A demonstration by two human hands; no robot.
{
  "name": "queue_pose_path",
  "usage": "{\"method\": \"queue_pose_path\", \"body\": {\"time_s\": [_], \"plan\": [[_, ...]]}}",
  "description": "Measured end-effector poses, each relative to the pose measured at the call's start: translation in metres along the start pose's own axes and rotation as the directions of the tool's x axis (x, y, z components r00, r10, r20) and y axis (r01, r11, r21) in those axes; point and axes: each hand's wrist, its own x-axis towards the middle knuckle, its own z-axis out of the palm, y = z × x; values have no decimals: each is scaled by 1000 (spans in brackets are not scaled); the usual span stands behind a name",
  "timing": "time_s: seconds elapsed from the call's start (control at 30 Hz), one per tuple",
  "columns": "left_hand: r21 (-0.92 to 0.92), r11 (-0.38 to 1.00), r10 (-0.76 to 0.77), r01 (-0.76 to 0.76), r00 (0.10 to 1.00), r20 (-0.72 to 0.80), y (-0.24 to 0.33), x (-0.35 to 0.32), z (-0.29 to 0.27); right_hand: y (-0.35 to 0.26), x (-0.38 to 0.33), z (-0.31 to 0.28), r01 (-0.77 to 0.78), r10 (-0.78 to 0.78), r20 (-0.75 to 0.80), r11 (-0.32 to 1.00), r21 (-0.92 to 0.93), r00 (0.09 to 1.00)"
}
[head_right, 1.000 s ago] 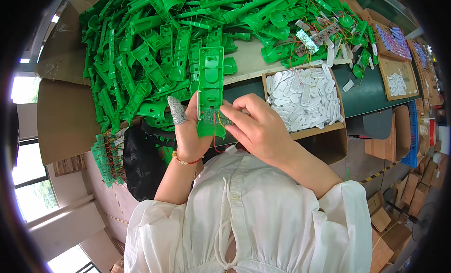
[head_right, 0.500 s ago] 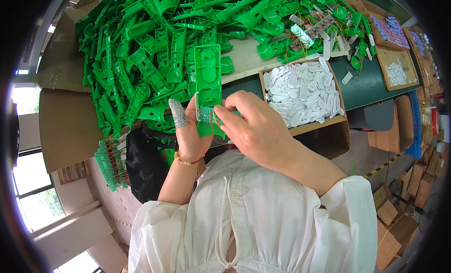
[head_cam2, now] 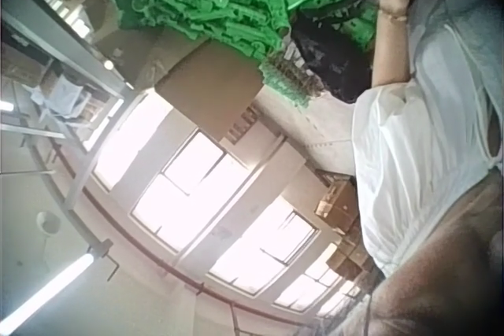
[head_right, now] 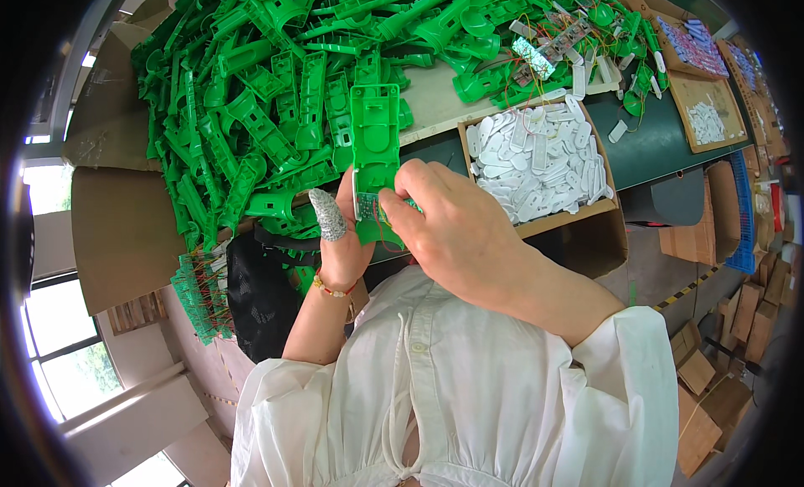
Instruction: Assemble small electronic components into green plastic housings and snap on white covers.
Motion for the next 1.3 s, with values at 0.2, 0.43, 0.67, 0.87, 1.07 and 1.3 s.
{"method": "queue_pose_path", "body": {"time_s": [0.2,0.43,0.67,0.87,1.07,1.3], "plan": [[125,990,-65,58,997,52,-1,-4,-6,6,-7,10,-6,9,-59,999,48,998],[130,990,-77,58,987,144,-1,-6,-8,4,-7,3,-42,41,10,999,28,999],[179,984,-40,16,990,132,-2,-4,-8,-3,-6,2,-50,51,35,998,-35,998],[286,958,-83,36,985,153,3,-8,-8,5,-7,10,-92,85,87,993,80,993],[189,981,-56,34,992,112,-6,-9,-9,13,-18,27,-123,127,-5,972,198,992],[66,998,-11,12,1000,-15,-17,-6,-14,24,-18,32,-246,306,-4,773,585,952]]}}
